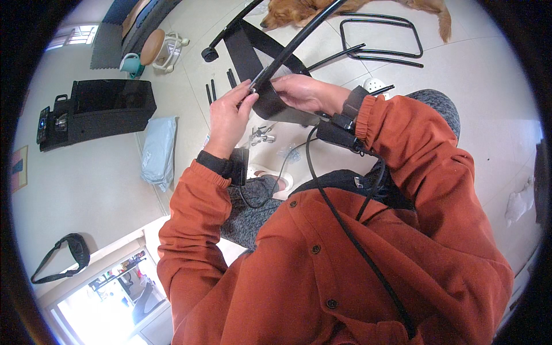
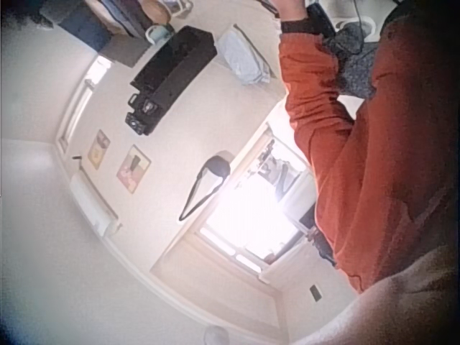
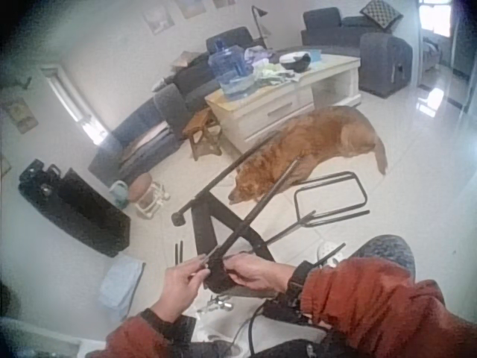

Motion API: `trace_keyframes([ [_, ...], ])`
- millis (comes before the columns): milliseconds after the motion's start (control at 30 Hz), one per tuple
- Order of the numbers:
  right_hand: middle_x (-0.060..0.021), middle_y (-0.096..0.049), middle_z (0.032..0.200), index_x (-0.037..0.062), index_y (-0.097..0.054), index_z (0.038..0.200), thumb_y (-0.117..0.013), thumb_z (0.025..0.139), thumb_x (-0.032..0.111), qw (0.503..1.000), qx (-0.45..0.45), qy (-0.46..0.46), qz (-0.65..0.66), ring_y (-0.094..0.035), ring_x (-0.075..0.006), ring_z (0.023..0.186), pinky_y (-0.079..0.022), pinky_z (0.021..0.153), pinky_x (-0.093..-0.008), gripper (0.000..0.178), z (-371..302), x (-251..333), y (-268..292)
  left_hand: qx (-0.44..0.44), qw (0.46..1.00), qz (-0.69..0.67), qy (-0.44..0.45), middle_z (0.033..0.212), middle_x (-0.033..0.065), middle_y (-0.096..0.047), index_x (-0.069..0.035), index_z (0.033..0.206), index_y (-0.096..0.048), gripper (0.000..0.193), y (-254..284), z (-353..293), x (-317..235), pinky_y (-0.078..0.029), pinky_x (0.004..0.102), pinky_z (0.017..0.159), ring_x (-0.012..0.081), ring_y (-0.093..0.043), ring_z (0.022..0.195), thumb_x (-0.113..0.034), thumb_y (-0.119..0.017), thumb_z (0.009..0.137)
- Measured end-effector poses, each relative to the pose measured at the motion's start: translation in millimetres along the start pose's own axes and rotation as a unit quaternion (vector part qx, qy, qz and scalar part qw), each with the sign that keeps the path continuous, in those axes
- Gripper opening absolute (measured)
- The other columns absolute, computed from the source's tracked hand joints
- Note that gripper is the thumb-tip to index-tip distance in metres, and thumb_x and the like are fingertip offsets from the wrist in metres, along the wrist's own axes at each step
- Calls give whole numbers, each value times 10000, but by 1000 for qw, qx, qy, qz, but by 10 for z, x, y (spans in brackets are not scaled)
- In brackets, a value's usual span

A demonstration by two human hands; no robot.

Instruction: The person assembles a black office chair by attaching metal rods to the chair frame using screws and a screwdriver. They tighten the screws and adjust the components to secure the parts together.

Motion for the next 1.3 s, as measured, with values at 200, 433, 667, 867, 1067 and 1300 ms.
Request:
trace_keyframes([
  [200,4,-547,692,43,-572,884,-487,861,105,998,-31,44,-34,-476,-63,526,-377,448,-178,107,61,14,4,-15,1000,8,1,925,143,-656,-28,1079,-610,293,9,8,-6,-480,263,689,142,-623,763,-111,-616,799],
  [433,13,-545,661,61,-571,893,-447,891,136,994,-80,42,58,-458,-77,487,-368,434,-196,145,-154,138,-73,-32,999,25,-15,823,127,-656,-46,1079,-615,300,22,56,-62,-468,261,630,146,-599,667,-127,-630,790],
  [667,44,-509,629,94,-549,825,-415,926,197,998,-16,3,56,-427,-44,479,-369,449,-171,196,-197,164,-96,-24,999,32,-6,780,119,-645,-53,1077,-618,295,12,33,-35,-458,269,603,147,-585,642,-127,-626,792],
  [867,34,-530,647,81,-571,836,-469,908,184,976,-170,72,-114,-479,-41,523,-413,493,-153,161,-275,280,65,-23,999,34,-17,767,122,-638,-37,1071,-617,289,20,27,-56,-453,272,599,148,-581,639,-125,-619,796],
  [1067,-47,-609,817,3,-588,931,-484,895,159,983,-115,140,7,-589,-97,681,-523,670,-212,191,-273,343,81,-4,999,10,39,1017,163,-625,11,957,-631,235,10,46,-39,-489,292,701,266,-638,813,-152,-623,787],
  [1300,-114,-611,903,-57,-574,990,-427,890,91,983,-92,136,-77,-619,-144,810,-533,723,-232,231,-285,361,124,-26,1000,-3,9,1036,162,-623,18,977,-628,234,5,71,-39,-493,293,736,255,-639,850,-119,-632,788],
])
Point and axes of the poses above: each hand's wrist, its own z-axis towards the middle knuckle, its own y-axis out of the back of the hand, x = y × z, the point moved 5 cm from there along z, towards the middle knuckle
